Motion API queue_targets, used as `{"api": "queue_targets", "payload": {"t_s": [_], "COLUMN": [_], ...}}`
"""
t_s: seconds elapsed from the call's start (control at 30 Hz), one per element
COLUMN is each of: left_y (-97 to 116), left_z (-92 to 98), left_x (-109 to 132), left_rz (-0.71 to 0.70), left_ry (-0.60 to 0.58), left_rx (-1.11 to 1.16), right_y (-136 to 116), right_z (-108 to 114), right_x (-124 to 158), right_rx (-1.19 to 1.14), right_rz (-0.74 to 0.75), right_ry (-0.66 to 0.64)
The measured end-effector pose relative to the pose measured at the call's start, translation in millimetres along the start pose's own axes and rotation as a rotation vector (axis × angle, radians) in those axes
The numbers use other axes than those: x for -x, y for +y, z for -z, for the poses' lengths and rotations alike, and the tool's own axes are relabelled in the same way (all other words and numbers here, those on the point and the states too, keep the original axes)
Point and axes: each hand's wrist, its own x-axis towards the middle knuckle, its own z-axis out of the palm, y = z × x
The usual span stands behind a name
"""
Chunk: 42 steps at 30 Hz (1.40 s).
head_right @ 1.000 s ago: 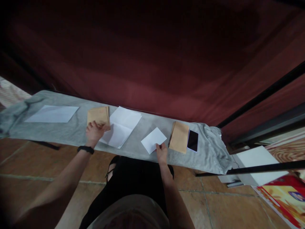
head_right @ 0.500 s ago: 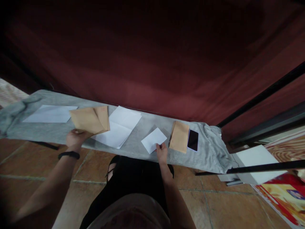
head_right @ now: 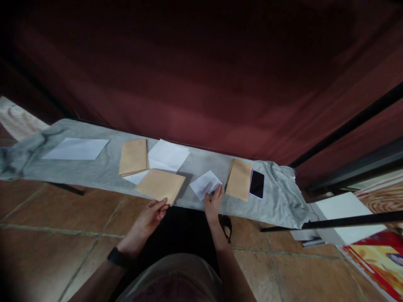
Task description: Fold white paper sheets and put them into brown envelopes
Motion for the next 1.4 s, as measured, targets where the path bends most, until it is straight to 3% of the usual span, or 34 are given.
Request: {"api": "queue_targets", "payload": {"t_s": [0.1,0.17,0.23,0.3,0.43,0.6,0.73,0.9,0.93,1.0,1.1,1.17,1.27,1.4], "left_y": [-35,-47,-53,-55,-56,-52,-55,-64,-64,-59,-39,-24,-7,-4], "left_z": [-30.7,-44.1,-53.0,-58.5,-61.0,-58.4,-60.4,-62.7,-63.2,-65.5,-71.0,-73.8,-73.5,-69.0], "left_x": [14,18,20,21,22,22,25,36,39,42,38,30,16,14], "left_rz": [0.027,0.039,0.043,0.046,0.088,0.212,0.217,0.195,0.133,-0.159,-0.801,-1.068,-1.224,-1.307], "left_ry": [-0.063,-0.109,-0.128,-0.136,-0.136,-0.162,-0.211,-0.399,-0.453,-0.512,-0.429,-0.380,-0.432,-0.541], "left_rx": [0.022,0.049,0.063,0.065,0.116,0.223,0.152,-0.208,-0.340,-0.627,-1.056,-1.336,-1.568,-1.654], "right_y": [-13,-25,-36,-45,-55,-55,-49,-40,-39,-38,-40,-43,-47,-43], "right_z": [9,15,21,26,37,54,54,53,55,62,77,87,102,117], "right_x": [15,23,28,31,32,27,22,9,7,4,3,2,3,5], "right_rx": [-0.071,-0.197,-0.438,-0.620,-0.812,-0.972,-0.848,-0.492,-0.423,-0.331,-0.327,-0.383,-0.451,-0.454], "right_rz": [-0.044,-0.078,-0.221,-0.341,-0.498,-0.550,-0.479,-0.211,-0.172,-0.121,-0.081,-0.074,-0.074,-0.089], "right_ry": [-0.082,-0.226,-0.405,-0.471,-0.466,-0.665,-0.653,-0.419,-0.388,-0.364,-0.385,-0.435,-0.522,-0.571]}}
